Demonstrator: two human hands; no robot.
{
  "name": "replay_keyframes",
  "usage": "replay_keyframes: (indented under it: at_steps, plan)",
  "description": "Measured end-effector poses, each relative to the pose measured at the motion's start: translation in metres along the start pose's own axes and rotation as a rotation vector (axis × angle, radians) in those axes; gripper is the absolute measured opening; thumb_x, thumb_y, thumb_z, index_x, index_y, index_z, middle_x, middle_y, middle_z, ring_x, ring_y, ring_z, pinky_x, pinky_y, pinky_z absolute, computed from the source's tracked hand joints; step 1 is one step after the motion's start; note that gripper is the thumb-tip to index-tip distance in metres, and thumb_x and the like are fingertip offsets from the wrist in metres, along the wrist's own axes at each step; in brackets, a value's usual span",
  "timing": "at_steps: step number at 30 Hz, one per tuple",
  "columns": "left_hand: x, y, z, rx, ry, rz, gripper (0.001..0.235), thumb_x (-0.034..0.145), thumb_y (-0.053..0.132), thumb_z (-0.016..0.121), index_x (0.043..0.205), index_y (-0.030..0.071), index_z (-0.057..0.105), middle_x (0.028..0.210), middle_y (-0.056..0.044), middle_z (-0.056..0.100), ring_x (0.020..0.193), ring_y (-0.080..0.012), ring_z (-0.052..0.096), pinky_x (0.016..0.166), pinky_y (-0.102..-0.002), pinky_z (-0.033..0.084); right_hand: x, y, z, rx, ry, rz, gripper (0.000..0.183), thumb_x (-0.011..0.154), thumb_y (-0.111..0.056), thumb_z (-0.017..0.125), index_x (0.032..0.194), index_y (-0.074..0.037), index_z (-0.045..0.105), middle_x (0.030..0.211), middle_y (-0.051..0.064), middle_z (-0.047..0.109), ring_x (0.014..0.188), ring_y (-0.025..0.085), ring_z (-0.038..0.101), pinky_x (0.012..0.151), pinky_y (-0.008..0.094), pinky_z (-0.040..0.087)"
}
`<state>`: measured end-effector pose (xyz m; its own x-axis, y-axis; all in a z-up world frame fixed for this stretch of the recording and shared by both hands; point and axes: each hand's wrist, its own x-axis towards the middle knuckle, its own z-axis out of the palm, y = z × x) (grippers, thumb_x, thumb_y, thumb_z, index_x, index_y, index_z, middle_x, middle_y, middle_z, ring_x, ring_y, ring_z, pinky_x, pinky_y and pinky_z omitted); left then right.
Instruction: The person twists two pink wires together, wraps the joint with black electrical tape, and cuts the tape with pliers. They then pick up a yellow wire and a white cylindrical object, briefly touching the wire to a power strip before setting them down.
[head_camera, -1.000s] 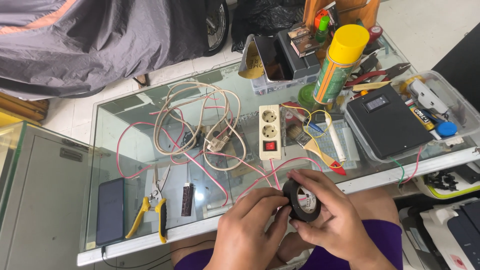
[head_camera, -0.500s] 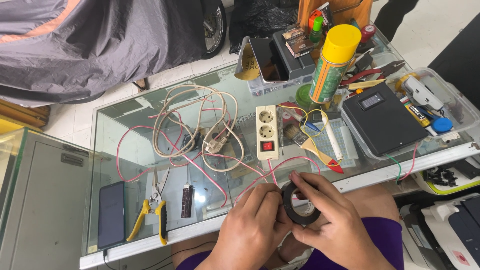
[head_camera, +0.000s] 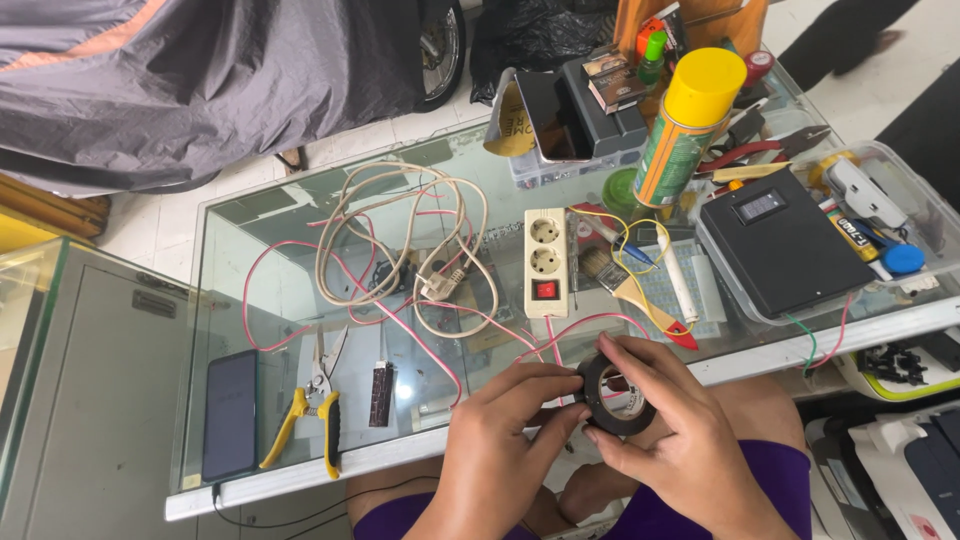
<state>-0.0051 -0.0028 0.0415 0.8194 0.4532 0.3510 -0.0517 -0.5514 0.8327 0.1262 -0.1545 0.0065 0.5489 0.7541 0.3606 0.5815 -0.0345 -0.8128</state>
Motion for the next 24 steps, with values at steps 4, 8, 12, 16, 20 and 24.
replay_keyframes:
  at_steps: [4, 8, 12, 16, 20, 24]
  plan:
    - [0.002, -0.004, -0.003, 0.003, -0.018, -0.013, 0.011, 0.088, 0.01, 0.078, 0.099, 0.011, 0.079, 0.103, -0.003, 0.079, 0.093, -0.015, 0.079, 0.086, -0.027, 0.062, 0.0, 0.001, -0.001, -0.015, -0.028, -0.01, 0.076, 0.075, -0.016, 0.086, 0.145, -0.007, 0.057, 0.139, 0.01, 0.061, 0.132, 0.021, 0.062, 0.109, 0.033, 0.049]
    - [0.002, -0.003, -0.002, 0.036, -0.02, -0.008, 0.009, 0.089, 0.007, 0.074, 0.096, 0.01, 0.077, 0.102, -0.001, 0.078, 0.09, -0.0148, 0.078, 0.08, -0.027, 0.062, 0.001, 0.0, -0.001, -0.037, -0.051, -0.014, 0.077, 0.075, -0.015, 0.087, 0.146, -0.009, 0.056, 0.14, 0.009, 0.061, 0.131, 0.02, 0.062, 0.109, 0.033, 0.049]
    - [0.001, -0.004, 0.0, 0.079, -0.001, 0.011, 0.011, 0.082, 0.003, 0.067, 0.092, 0.008, 0.067, 0.099, -0.003, 0.071, 0.085, -0.0173, 0.072, 0.072, -0.028, 0.059, 0.005, -0.002, -0.001, 0.038, -0.084, -0.033, 0.073, 0.078, -0.019, 0.084, 0.144, -0.006, 0.057, 0.139, 0.01, 0.062, 0.13, 0.022, 0.063, 0.108, 0.033, 0.05]
    - [0.006, -0.008, -0.008, -0.161, -0.047, -0.261, 0.013, 0.077, 0.003, 0.063, 0.087, 0.011, 0.067, 0.088, -0.002, 0.071, 0.081, -0.0144, 0.07, 0.07, -0.026, 0.064, 0.01, 0.002, 0.002, 0.316, -0.151, -0.011, 0.069, 0.08, -0.03, 0.073, 0.142, -0.003, 0.058, 0.139, 0.014, 0.063, 0.133, 0.027, 0.062, 0.11, 0.039, 0.048]
    - [0.003, -0.021, -0.014, -0.439, -0.085, -0.532, 0.005, 0.085, 0.009, 0.065, 0.086, 0.006, 0.069, 0.09, -0.007, 0.079, 0.075, -0.0137, 0.074, 0.071, -0.026, 0.061, 0.009, 0.025, 0.013, 0.672, -0.26, 0.073, 0.082, 0.087, -0.065, 0.068, 0.141, -0.004, 0.059, 0.13, 0.012, 0.069, 0.125, 0.025, 0.064, 0.104, 0.039, 0.05]
    - [-0.003, -0.032, -0.016, -0.535, -0.153, -0.813, 0.007, 0.087, 0.008, 0.065, 0.083, 0.003, 0.068, 0.081, -0.011, 0.077, 0.074, -0.017, 0.07, 0.064, -0.028, 0.06, 0.006, 0.049, 0.026, 0.895, -0.263, 0.113, 0.063, 0.092, -0.035, 0.065, 0.141, 0.002, 0.051, 0.138, 0.02, 0.064, 0.129, 0.031, 0.06, 0.11, 0.044, 0.043]
